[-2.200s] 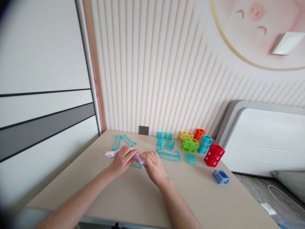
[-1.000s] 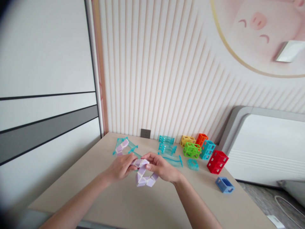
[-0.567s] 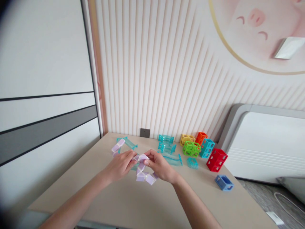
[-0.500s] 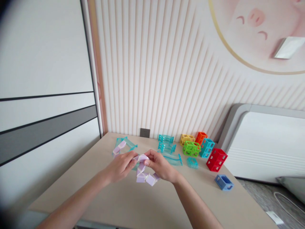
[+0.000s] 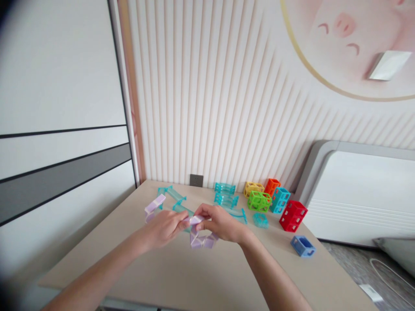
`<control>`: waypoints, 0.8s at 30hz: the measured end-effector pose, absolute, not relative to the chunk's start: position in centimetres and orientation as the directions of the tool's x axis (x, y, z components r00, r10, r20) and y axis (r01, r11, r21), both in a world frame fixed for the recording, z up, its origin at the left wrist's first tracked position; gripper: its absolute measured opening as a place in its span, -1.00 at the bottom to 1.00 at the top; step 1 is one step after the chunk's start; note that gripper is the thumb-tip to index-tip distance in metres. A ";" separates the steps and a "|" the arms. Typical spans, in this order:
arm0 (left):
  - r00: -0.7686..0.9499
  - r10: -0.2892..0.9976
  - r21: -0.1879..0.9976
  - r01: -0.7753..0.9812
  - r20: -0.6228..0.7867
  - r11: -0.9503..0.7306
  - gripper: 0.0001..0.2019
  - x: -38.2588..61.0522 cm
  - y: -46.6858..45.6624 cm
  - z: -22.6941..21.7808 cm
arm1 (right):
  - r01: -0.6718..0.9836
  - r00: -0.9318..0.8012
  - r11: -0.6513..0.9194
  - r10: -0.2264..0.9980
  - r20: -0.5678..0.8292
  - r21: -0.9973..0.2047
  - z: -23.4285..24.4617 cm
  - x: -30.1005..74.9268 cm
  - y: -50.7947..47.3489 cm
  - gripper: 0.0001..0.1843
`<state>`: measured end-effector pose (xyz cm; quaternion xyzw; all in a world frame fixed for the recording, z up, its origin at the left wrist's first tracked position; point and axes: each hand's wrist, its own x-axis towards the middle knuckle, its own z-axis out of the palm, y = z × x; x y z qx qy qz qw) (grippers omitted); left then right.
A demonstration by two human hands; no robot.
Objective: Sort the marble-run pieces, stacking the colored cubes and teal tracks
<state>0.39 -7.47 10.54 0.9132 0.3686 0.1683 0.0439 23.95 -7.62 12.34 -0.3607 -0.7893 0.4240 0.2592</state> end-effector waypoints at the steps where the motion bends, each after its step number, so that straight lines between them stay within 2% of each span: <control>1: 0.669 0.695 0.214 0.662 0.265 -0.718 -0.51 0.3 -7.4 10.5 | 0.436 -0.582 0.438 0.803 0.125 -0.786 12.5 23.8 -7.7 -0.82; 3: 0.666 0.707 0.217 0.674 0.237 -0.707 -0.48 0.1 -7.2 10.2 | 0.607 -0.542 0.535 0.819 0.185 -0.588 12.7 23.3 -8.1 -0.91; 5: 0.665 0.718 0.188 0.693 0.205 -0.696 -0.46 0.0 -7.1 10.1 | 0.722 -0.546 0.602 0.798 0.254 -0.340 12.6 22.5 -8.5 -0.92; 7: 0.659 0.731 0.139 0.718 0.178 -0.682 -0.46 -0.1 -6.9 10.2 | 0.752 -0.580 0.645 0.745 0.328 -0.134 12.2 21.9 -9.0 -0.91; 8: 0.653 0.737 0.117 0.729 0.176 -0.674 -0.47 -0.1 -6.9 10.3 | 0.749 -0.592 0.659 0.716 0.368 -0.077 12.1 21.8 -9.1 -0.91; 10: 0.652 0.732 0.092 0.731 0.196 -0.676 -0.53 -0.3 -6.8 10.5 | 0.736 -0.582 0.673 0.685 0.438 -0.074 12.1 21.8 -9.3 -0.93; 12: 0.679 0.696 0.087 0.698 0.233 -0.710 -0.60 -0.5 -6.7 10.8 | 0.713 -0.552 0.679 0.698 0.456 -0.176 12.4 22.3 -9.3 -0.81; 15: 0.726 0.636 0.060 0.645 0.262 -0.762 -0.68 -0.8 -6.5 10.8 | 0.620 -0.595 0.698 0.716 0.365 -0.358 13.0 23.3 -9.0 -0.62; 17: 0.736 0.621 0.031 0.638 0.268 -0.769 -0.71 -0.9 -6.4 10.6 | 0.567 -0.643 0.707 0.701 0.308 -0.423 13.2 23.7 -8.8 -0.62; 19: 0.724 0.627 0.004 0.653 0.288 -0.757 -0.74 -0.8 -6.4 10.4 | 0.599 -0.634 0.689 0.720 0.284 -0.408 13.0 23.7 -8.7 -0.71; 21: 0.700 0.639 -0.030 0.681 0.319 -0.731 -0.76 -0.5 -6.5 10.2 | 0.696 -0.574 0.633 0.774 0.269 -0.338 12.7 23.2 -9.0 -0.79; 24: 0.678 0.638 -0.098 0.709 0.365 -0.698 -0.78 -0.1 -6.7 9.9 | 0.808 -0.466 0.521 0.850 0.245 -0.274 12.5 22.4 -9.6 -0.77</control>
